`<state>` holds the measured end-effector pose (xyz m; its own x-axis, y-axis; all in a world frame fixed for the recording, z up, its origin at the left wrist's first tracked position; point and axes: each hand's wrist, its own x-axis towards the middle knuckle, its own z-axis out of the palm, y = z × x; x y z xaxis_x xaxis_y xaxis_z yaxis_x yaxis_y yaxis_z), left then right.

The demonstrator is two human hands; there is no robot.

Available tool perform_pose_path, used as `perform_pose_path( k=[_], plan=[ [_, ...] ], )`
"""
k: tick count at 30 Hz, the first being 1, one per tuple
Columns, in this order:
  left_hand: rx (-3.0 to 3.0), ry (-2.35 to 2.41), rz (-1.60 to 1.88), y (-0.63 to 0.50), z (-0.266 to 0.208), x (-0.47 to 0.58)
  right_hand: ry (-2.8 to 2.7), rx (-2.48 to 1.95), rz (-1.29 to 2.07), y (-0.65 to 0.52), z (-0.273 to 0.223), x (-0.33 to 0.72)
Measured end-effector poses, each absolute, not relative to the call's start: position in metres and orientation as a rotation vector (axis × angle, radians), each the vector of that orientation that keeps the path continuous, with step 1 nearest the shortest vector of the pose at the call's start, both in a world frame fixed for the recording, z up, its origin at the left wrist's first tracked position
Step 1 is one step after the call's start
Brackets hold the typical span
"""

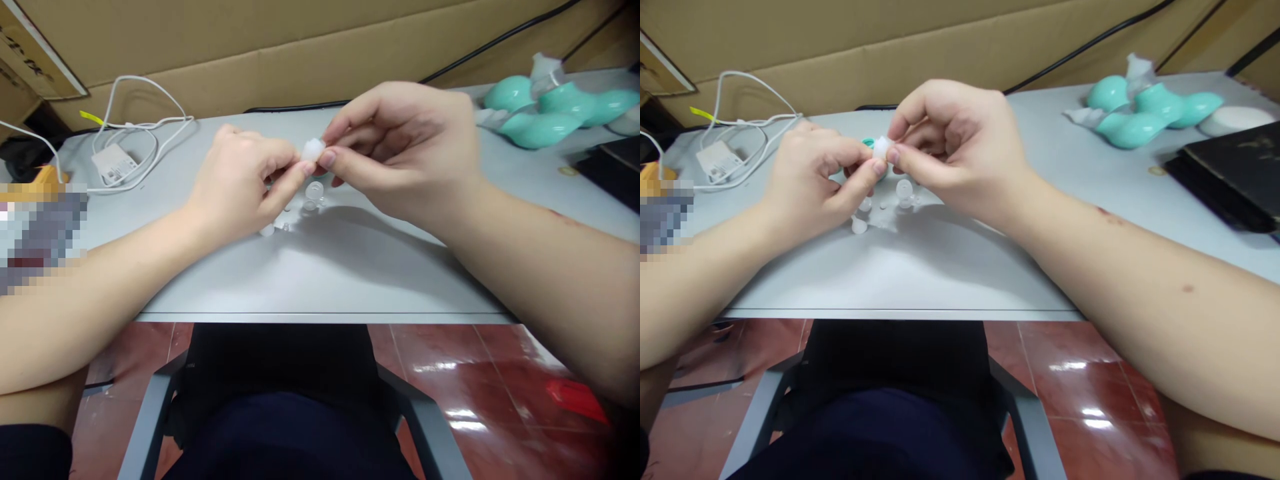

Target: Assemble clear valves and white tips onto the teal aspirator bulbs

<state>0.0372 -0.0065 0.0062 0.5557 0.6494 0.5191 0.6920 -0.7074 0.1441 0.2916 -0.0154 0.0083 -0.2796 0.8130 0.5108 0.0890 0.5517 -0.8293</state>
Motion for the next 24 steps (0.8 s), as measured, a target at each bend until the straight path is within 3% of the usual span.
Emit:
perform_pose_path(
  k=[24],
  plan=[
    [-2.606, -1.02, -0.815, -0.0012, 0.0004, 0.0354, -1.686, -0.702, 1.124, -0.01, 0.0152, 0.2962]
  ],
)
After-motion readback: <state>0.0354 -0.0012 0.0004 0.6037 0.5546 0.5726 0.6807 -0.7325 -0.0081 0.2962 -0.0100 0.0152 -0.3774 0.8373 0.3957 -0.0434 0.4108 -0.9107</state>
